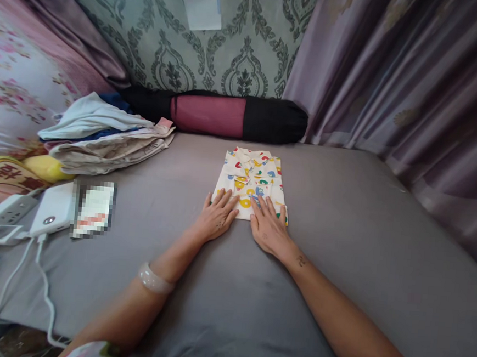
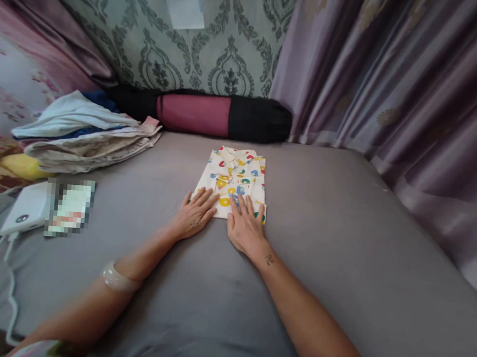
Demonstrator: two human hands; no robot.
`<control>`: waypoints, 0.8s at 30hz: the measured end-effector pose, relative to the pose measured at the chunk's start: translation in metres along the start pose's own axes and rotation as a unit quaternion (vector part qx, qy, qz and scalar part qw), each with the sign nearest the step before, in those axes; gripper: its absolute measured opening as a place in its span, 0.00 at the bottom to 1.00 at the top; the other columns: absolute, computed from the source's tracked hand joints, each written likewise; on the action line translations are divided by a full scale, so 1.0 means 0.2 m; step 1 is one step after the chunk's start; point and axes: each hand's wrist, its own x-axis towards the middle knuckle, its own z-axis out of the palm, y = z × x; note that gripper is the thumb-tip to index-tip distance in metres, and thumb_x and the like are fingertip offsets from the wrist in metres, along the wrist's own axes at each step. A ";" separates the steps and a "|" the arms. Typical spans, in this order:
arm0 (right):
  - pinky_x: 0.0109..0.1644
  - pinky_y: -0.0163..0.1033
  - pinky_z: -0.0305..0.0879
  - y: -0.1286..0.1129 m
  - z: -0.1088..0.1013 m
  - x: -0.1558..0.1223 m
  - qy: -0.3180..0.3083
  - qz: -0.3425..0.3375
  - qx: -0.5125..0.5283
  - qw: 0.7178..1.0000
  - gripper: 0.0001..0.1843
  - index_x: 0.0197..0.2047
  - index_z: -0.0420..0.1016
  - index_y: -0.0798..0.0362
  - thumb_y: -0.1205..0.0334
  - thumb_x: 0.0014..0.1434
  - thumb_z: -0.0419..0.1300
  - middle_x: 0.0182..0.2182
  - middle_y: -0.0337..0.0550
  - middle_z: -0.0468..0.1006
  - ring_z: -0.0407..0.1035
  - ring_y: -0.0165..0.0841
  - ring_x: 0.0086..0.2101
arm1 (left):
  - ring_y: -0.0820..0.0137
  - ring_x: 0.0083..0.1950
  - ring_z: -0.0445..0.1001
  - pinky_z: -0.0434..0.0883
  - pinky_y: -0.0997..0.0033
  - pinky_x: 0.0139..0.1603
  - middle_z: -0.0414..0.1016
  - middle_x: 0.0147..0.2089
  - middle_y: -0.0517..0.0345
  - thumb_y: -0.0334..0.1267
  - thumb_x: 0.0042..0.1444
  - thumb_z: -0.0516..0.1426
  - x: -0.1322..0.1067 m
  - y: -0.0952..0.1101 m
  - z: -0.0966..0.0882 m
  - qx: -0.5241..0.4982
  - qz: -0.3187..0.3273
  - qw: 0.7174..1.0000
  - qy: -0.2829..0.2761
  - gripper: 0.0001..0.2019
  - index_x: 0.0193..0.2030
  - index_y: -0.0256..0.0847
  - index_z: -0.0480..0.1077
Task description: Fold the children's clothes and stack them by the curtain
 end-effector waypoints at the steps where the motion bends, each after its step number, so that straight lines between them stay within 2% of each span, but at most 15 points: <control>1: 0.67 0.65 0.34 0.01 0.00 0.00 0.009 0.010 0.001 1.000 0.30 0.71 0.48 0.51 0.57 0.68 0.38 0.70 0.44 0.48 0.41 0.43 0.68 | 0.59 0.74 0.41 0.44 0.42 0.71 0.46 0.74 0.54 0.50 0.68 0.36 0.00 0.00 0.00 0.000 -0.004 1.000 0.006 0.28 0.71 0.45 0.50; 5: 0.67 0.66 0.33 0.06 0.01 0.00 0.049 0.053 -0.010 0.997 0.31 0.71 0.48 0.56 0.57 0.68 0.37 0.70 0.50 0.46 0.40 0.46 0.68 | 0.57 0.74 0.42 0.43 0.40 0.70 0.48 0.73 0.49 0.49 0.68 0.36 -0.01 -0.04 -0.01 -0.006 -0.039 0.999 0.034 0.28 0.71 0.41 0.51; 9: 0.66 0.66 0.37 0.10 0.03 0.00 0.034 0.071 -0.014 0.997 0.32 0.70 0.50 0.61 0.56 0.68 0.37 0.69 0.58 0.49 0.43 0.49 0.67 | 0.54 0.73 0.46 0.45 0.38 0.69 0.51 0.72 0.45 0.50 0.68 0.36 0.01 -0.08 0.02 -0.033 -0.049 0.998 0.025 0.29 0.70 0.40 0.53; 17: 0.66 0.64 0.38 0.10 0.04 0.00 0.027 0.072 -0.019 0.997 0.31 0.70 0.51 0.61 0.56 0.68 0.38 0.69 0.58 0.49 0.44 0.49 0.67 | 0.54 0.73 0.45 0.44 0.38 0.69 0.49 0.73 0.45 0.50 0.68 0.35 0.01 -0.08 0.01 -0.031 -0.051 0.998 0.001 0.29 0.70 0.39 0.52; 19: 0.66 0.64 0.38 0.10 0.03 0.01 0.023 0.074 -0.021 0.997 0.31 0.70 0.51 0.61 0.56 0.68 0.38 0.69 0.57 0.49 0.44 0.49 0.67 | 0.54 0.74 0.44 0.43 0.38 0.69 0.49 0.73 0.45 0.50 0.68 0.35 0.00 -0.07 0.00 -0.025 -0.049 0.998 0.013 0.29 0.70 0.39 0.52; 21: 0.66 0.64 0.38 0.10 0.03 0.01 0.023 0.079 -0.021 0.996 0.31 0.70 0.51 0.61 0.57 0.68 0.39 0.69 0.57 0.50 0.44 0.48 0.67 | 0.56 0.74 0.44 0.42 0.38 0.69 0.49 0.73 0.45 0.51 0.68 0.37 -0.01 -0.06 -0.02 -0.021 -0.016 0.999 0.041 0.29 0.70 0.39 0.53; 24: 0.67 0.62 0.35 0.07 0.01 0.00 0.048 0.062 -0.022 0.997 0.30 0.70 0.51 0.59 0.57 0.68 0.39 0.69 0.55 0.49 0.43 0.46 0.67 | 0.59 0.73 0.46 0.44 0.45 0.71 0.52 0.72 0.47 0.53 0.67 0.42 -0.01 -0.04 -0.04 -0.034 0.091 0.993 0.073 0.27 0.67 0.42 0.58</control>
